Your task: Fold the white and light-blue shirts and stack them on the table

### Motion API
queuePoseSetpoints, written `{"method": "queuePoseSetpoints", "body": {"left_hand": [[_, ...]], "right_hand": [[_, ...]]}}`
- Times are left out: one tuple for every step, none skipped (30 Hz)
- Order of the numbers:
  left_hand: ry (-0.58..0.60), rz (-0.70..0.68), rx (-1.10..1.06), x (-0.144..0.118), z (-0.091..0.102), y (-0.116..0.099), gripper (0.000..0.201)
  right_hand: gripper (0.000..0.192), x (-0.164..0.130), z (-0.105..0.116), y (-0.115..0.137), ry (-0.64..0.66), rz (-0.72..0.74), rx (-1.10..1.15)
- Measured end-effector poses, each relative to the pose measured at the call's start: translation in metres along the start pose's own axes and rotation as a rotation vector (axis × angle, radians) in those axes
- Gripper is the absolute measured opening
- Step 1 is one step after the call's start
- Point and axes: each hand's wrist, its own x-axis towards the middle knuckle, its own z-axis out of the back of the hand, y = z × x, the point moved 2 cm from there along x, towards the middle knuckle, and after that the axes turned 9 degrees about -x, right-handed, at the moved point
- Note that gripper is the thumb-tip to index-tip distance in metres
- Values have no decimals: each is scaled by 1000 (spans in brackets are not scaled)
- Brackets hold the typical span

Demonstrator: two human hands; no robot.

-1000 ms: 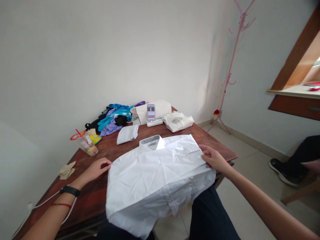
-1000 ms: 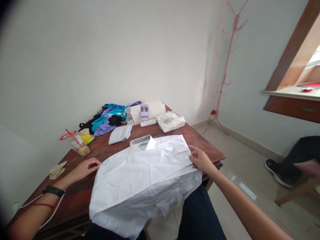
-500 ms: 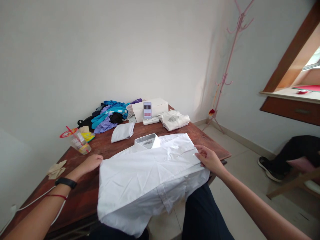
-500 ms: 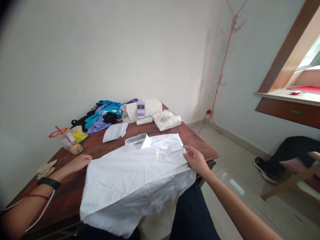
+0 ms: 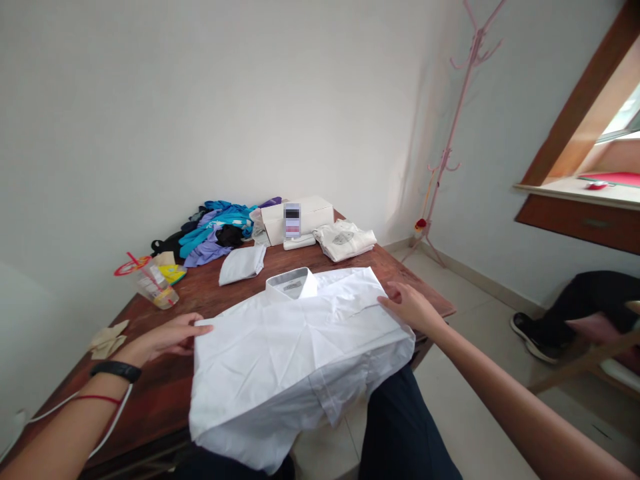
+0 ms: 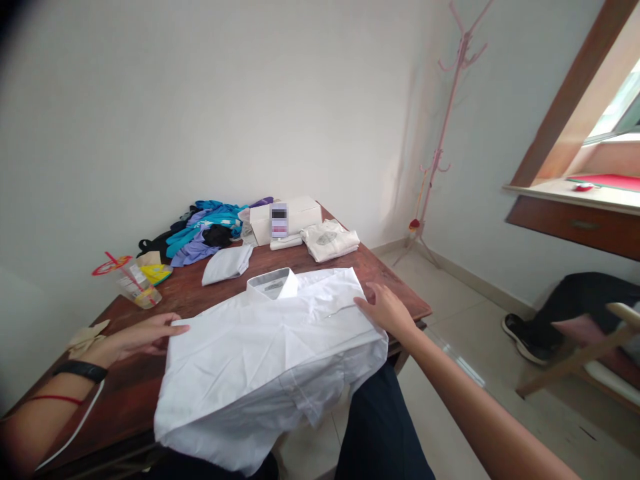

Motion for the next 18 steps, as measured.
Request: {"method": "queuePoseSetpoints", "body": {"left_hand": [[-5,2,-34,2,-2,2,65],[-22,-9,-66,4,-3,4,69],[-44,-30,-97,5,-5,5,72],[-72,-61,-120,5,-6,5,74],[-90,-89,-142,3,-7,5,75],[-97,-110,-166,1,-7,5,74],[-99,-125,-194,-2,-8,4,73],[-105,-135,-215,-5,-9,5,71],[-119,-137,-213,-8,-8,7,69],[-150,-137,-175,-12,-7,10,64],[-195,-140,-92,-14,-6,13,59],[-261,-155,32,-17,-4,16,53],[-341,-187,183,-19,-2,18,49],[-422,-236,334,-21,-2,20,47],[-491,-299,461,-22,-2,19,47],[-539,-374,551,-23,-4,17,47],[-567,-448,604,-23,-8,13,49],[-569,-518,625,-21,-14,7,51]], "right_hand": [[51,3,-2,1,9,-1,-21],[51,6,-3,2,21,-1,-40],[50,8,-5,3,40,0,-52],[48,11,-6,5,65,2,-59],[46,13,-6,6,94,5,-62],[43,15,-7,8,126,11,-64],[40,17,-8,10,151,16,-63],[39,19,-10,11,165,21,-60],[39,20,-12,13,167,29,-53],[40,21,-14,14,158,44,-41],[40,22,-16,15,140,63,-24],[39,22,-19,16,119,82,-5],[38,22,-22,16,98,98,13],[36,21,-24,16,77,110,26],[37,20,-25,16,56,113,38],[38,20,-26,16,38,108,47],[41,20,-26,15,30,98,59],[44,20,-26,15,31,88,76]]}}
